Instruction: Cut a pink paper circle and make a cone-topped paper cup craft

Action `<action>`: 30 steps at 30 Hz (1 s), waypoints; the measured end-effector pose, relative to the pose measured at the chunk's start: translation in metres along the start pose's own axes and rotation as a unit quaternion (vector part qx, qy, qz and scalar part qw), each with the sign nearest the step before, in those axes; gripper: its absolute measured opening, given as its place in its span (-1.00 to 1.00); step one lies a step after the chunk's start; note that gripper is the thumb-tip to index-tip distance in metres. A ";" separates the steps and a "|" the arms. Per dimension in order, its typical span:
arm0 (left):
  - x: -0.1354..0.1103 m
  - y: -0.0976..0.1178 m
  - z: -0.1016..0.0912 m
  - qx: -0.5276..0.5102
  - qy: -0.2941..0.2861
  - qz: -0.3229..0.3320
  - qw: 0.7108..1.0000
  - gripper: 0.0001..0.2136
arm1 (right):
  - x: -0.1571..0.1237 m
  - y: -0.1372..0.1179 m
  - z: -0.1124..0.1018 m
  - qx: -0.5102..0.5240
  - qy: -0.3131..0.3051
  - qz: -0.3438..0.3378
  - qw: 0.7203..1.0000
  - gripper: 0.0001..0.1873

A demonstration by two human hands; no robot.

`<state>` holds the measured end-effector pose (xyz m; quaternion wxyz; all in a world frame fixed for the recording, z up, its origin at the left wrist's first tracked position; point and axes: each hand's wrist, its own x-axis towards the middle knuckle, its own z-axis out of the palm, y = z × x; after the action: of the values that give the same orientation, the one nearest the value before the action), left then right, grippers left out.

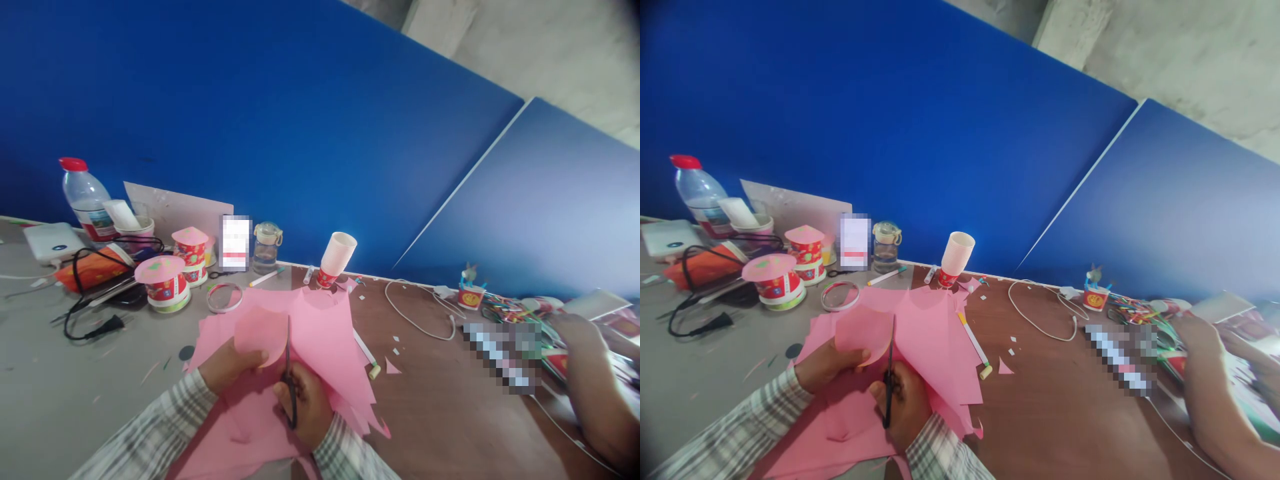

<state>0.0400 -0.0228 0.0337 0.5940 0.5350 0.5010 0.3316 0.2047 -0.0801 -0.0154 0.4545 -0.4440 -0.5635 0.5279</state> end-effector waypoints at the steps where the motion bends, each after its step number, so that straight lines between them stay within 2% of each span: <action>1: 0.000 0.002 0.000 0.001 -0.001 -0.002 1.000 -0.79 | 0.000 0.000 0.000 0.001 -0.008 0.006 1.000 -0.76; 3: -0.001 0.005 -0.001 0.000 -0.002 -0.003 1.000 -0.79 | 0.000 -0.002 0.000 0.003 -0.030 0.020 0.999 -0.76; 11: 0.001 -0.001 -0.003 0.006 -0.030 -0.010 1.000 -0.81 | 0.001 -0.005 0.001 0.015 -0.038 0.054 0.998 -0.65; 21: 0.003 -0.004 -0.004 -0.002 -0.034 0.009 0.999 -0.83 | 0.001 -0.013 0.000 0.034 -0.047 0.046 0.997 -0.54; 30: 0.002 -0.005 -0.004 0.008 -0.041 0.013 0.999 -0.83 | 0.002 -0.010 -0.001 0.016 -0.038 0.039 0.998 -0.57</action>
<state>0.0361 -0.0204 0.0286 0.6053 0.5593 0.4721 0.3130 0.2051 -0.0779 -0.0054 0.4186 -0.4381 -0.5542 0.5707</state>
